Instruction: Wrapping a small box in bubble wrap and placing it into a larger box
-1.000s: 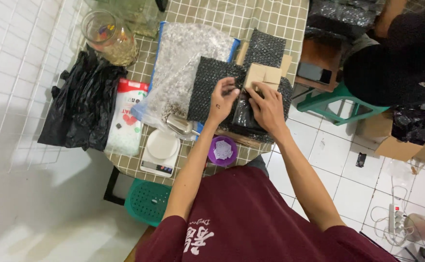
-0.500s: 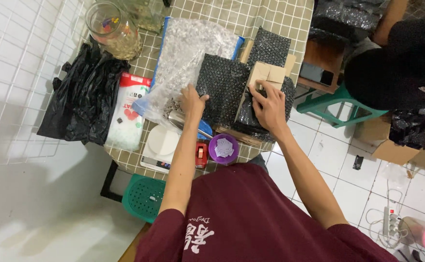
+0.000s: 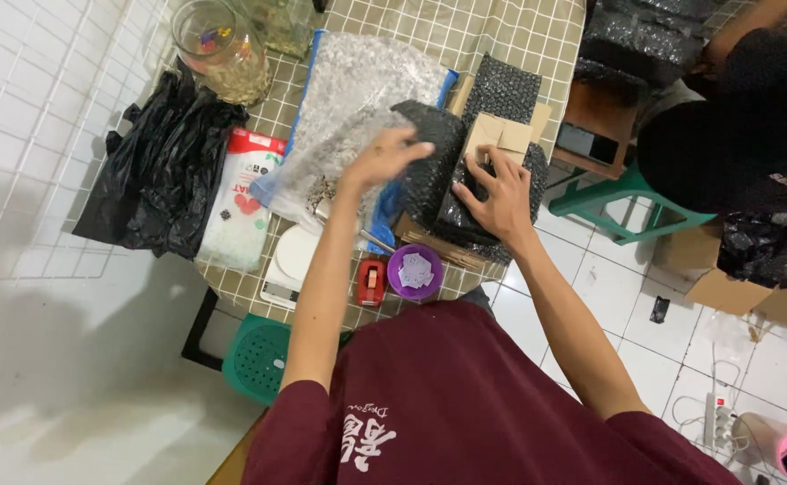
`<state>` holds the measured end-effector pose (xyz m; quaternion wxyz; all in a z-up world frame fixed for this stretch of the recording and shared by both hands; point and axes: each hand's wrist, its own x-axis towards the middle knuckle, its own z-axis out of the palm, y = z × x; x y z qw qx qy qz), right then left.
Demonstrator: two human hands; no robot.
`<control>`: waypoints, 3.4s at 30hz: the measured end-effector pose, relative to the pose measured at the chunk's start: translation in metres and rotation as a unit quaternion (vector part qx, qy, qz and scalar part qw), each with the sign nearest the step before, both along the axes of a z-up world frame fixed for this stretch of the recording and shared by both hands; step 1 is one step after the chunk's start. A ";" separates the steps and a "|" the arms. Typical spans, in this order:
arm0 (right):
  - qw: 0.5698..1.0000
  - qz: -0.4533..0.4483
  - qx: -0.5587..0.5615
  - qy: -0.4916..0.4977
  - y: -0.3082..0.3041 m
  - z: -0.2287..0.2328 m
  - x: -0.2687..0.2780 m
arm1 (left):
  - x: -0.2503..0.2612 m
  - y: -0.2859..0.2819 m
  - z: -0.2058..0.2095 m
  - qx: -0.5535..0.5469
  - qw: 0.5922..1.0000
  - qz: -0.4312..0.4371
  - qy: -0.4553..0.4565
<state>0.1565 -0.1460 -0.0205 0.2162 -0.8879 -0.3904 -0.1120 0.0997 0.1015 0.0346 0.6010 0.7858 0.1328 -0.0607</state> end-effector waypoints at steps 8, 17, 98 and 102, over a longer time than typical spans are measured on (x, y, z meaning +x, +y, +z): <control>1.000 0.001 0.001 -0.005 -0.011 -0.036 0.015 | 0.027 -0.090 -0.056 -0.035 0.979 -0.019 -0.201; 0.985 0.073 0.129 0.088 -0.018 -0.030 0.008 | 0.004 -0.166 -0.041 -0.003 0.966 0.088 -0.244; 0.960 0.239 -0.068 0.132 -0.038 0.035 0.064 | -0.039 -0.082 -0.054 -0.108 0.920 0.371 -0.059; 0.963 0.232 -0.074 0.112 -0.036 0.039 0.064 | -0.032 -0.043 -0.062 -0.223 0.892 0.389 -0.051</control>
